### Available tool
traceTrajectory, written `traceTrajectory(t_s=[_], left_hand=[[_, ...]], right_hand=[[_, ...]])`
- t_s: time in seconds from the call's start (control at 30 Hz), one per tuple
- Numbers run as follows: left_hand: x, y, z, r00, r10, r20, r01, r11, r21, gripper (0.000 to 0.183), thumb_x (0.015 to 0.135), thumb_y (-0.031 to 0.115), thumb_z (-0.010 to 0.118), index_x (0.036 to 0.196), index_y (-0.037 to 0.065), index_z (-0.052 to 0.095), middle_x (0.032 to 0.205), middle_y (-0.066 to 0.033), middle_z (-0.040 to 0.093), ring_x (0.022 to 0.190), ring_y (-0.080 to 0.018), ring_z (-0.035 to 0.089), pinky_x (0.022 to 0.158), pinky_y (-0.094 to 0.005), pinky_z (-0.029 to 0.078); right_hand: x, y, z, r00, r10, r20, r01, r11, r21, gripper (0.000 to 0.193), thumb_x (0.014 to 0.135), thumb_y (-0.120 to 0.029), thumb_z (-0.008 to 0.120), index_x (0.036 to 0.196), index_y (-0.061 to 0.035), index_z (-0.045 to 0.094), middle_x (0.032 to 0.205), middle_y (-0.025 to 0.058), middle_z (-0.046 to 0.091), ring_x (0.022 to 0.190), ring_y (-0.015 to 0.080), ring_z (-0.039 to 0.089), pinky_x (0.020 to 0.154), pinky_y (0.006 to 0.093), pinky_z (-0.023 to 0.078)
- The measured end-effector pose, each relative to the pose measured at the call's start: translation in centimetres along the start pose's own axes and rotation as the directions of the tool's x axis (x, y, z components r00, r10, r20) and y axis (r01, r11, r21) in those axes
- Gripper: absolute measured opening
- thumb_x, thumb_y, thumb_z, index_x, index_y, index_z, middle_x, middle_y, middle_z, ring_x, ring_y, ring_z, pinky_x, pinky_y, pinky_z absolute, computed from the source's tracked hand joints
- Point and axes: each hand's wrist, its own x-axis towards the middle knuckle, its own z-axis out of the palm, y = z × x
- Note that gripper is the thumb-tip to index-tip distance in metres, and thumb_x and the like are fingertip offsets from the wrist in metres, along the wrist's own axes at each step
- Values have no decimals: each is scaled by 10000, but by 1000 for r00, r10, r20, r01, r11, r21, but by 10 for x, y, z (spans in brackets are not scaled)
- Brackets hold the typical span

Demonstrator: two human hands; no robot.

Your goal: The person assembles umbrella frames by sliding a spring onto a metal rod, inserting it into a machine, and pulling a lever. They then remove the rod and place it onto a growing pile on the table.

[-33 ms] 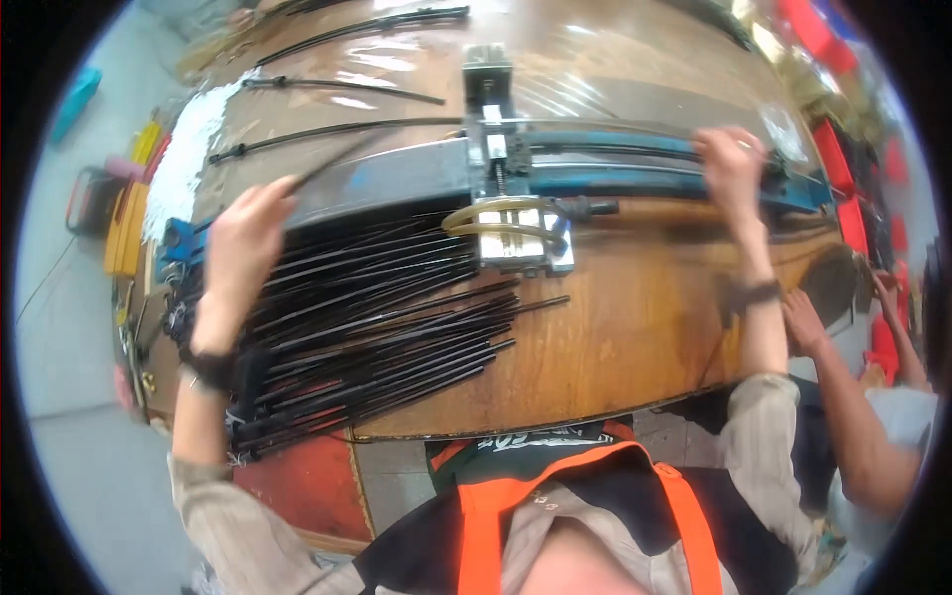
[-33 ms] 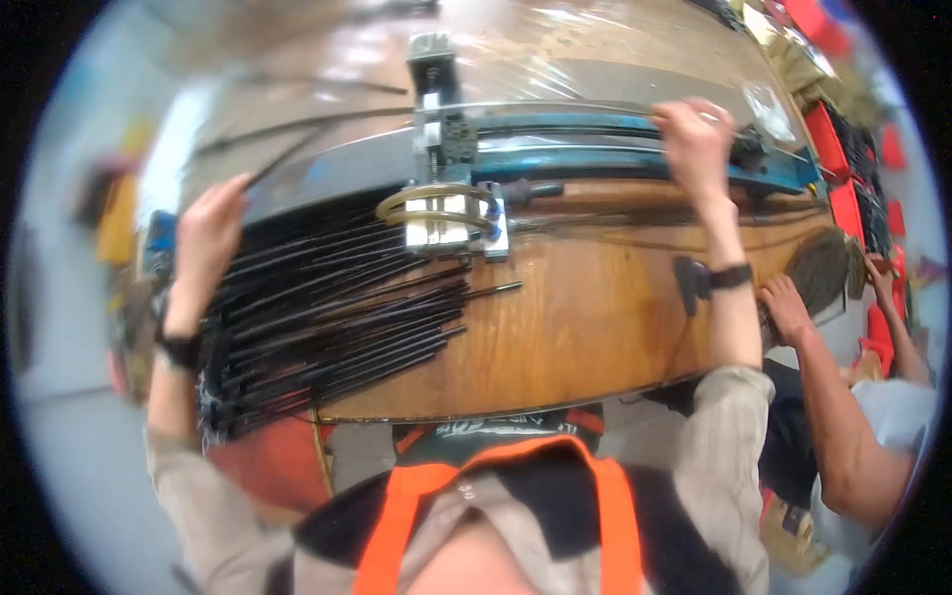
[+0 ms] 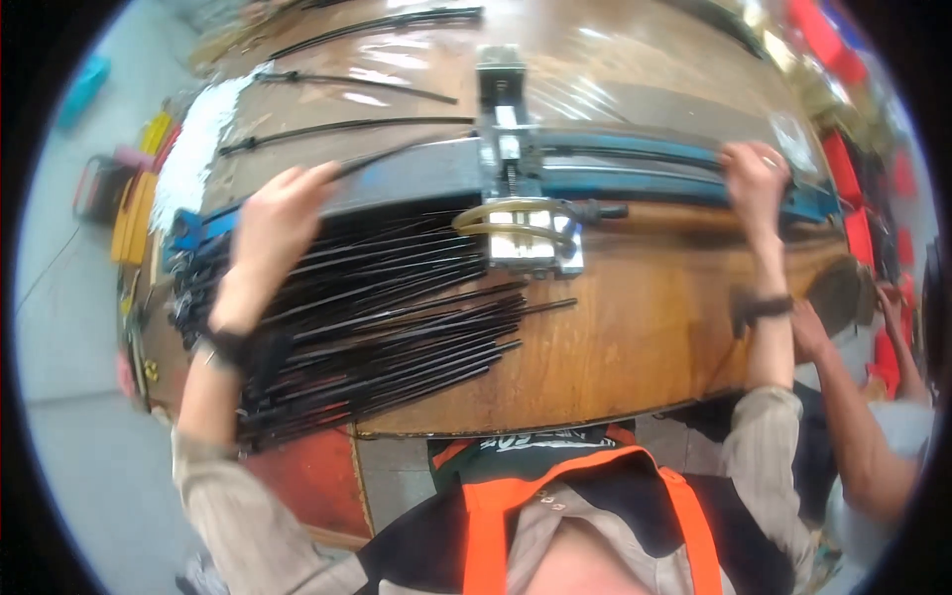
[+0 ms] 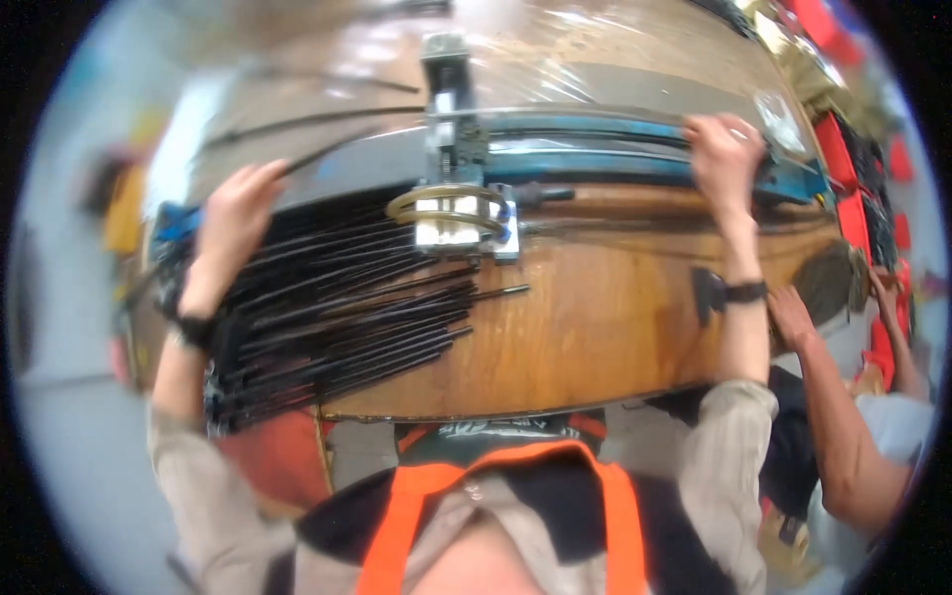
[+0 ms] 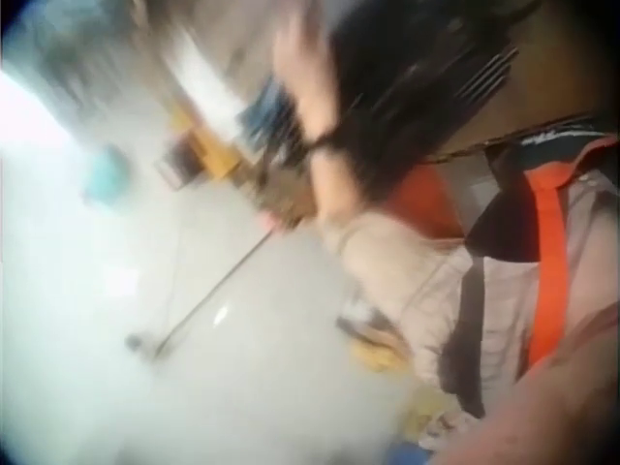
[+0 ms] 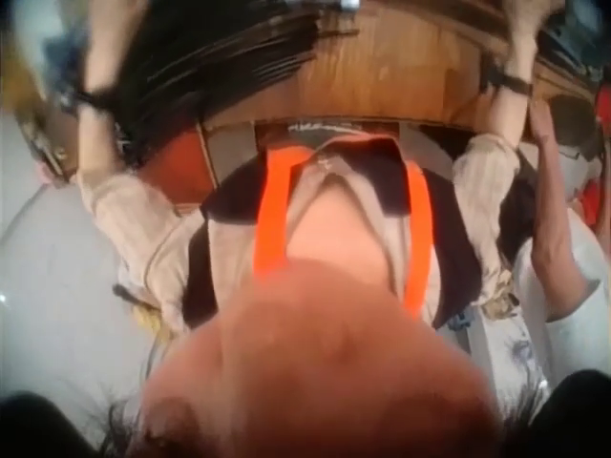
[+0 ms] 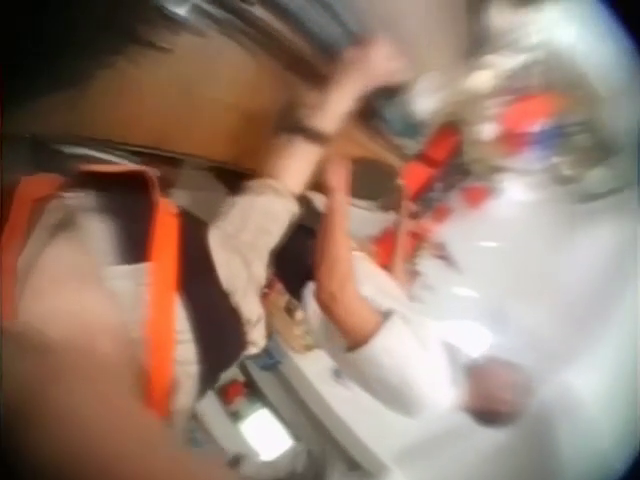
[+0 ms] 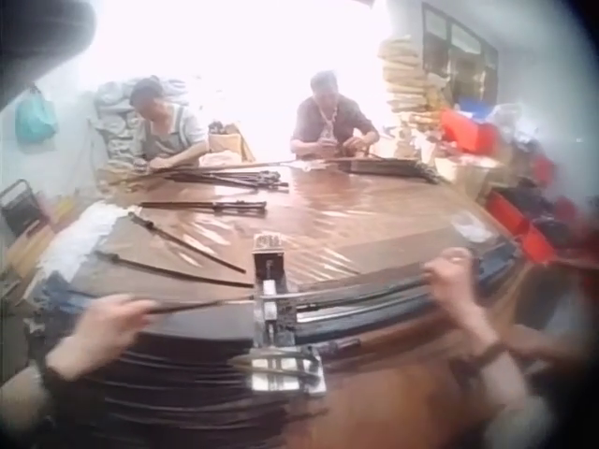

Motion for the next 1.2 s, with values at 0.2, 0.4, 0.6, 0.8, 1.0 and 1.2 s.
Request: traceTrajectory(t_s=[0.2, 0.4, 0.6, 0.8, 1.0, 1.2], left_hand=[[89, 54, 79, 975, 217, -42, -221, 960, -173, 142, 922, 204, 589, 906, 64, 611, 808, -129, 615, 772, -338, 625, 653, -437, 518], [79, 51, 85, 991, 126, -32, -130, 966, -222, 185, 926, 227, 584, 860, 55, 603, 795, -138, 624, 777, -339, 628, 663, -441, 513], [81, 58, 84, 997, 53, 50, -41, 976, -215, 196, 942, 227, 568, 849, 55, 584, 757, -153, 641, 760, -355, 637, 672, -447, 507], [88, 55, 87, 990, 123, 73, -106, 972, -210, 174, 944, 213, 564, 874, 54, 558, 736, -164, 640, 731, -372, 638, 616, -462, 501], [87, 63, 87, 995, 92, 39, -85, 985, -148, 146, 941, 205, 555, 867, 79, 552, 728, -173, 639, 704, -386, 639, 572, -481, 493], [93, 64, 89, 990, 68, 122, -58, 994, -90, 198, 964, 270, 525, 884, 90, 552, 708, -165, 634, 698, -397, 633, 584, -491, 489]], right_hand=[[-45, 48, 0, 994, 97, 49, -95, 995, -34, 72, 877, -110, 636, 947, -94, 639, 870, 68, 645, 946, 267, 602, 870, 394, 422], [-38, 40, 19, 992, 121, -30, -119, 991, 59, 62, 897, -92, 621, 947, -56, 621, 874, 96, 615, 918, 280, 592, 857, 396, 428], [-41, 38, 17, 986, 167, 0, -167, 984, 64, 86, 909, -93, 610, 986, -60, 630, 917, 105, 629, 963, 279, 594, 901, 394, 423], [-34, 0, 1, 996, 82, 26, -81, 996, -27, 278, 915, -89, 609, 1192, -86, 633, 1201, 76, 653, 1198, 262, 550, 1035, 399, 356], [-19, -98, -19, 999, 50, -19, -45, 976, 211, 301, 861, -44, 646, 1157, -95, 657, 1171, 42, 680, 1171, 242, 567, 1021, 396, 344], [-34, -122, -23, 998, 55, -19, -45, 939, 340, 244, 831, -54, 681, 1072, -86, 670, 996, 47, 701, 987, 247, 618, 886, 375, 373]])
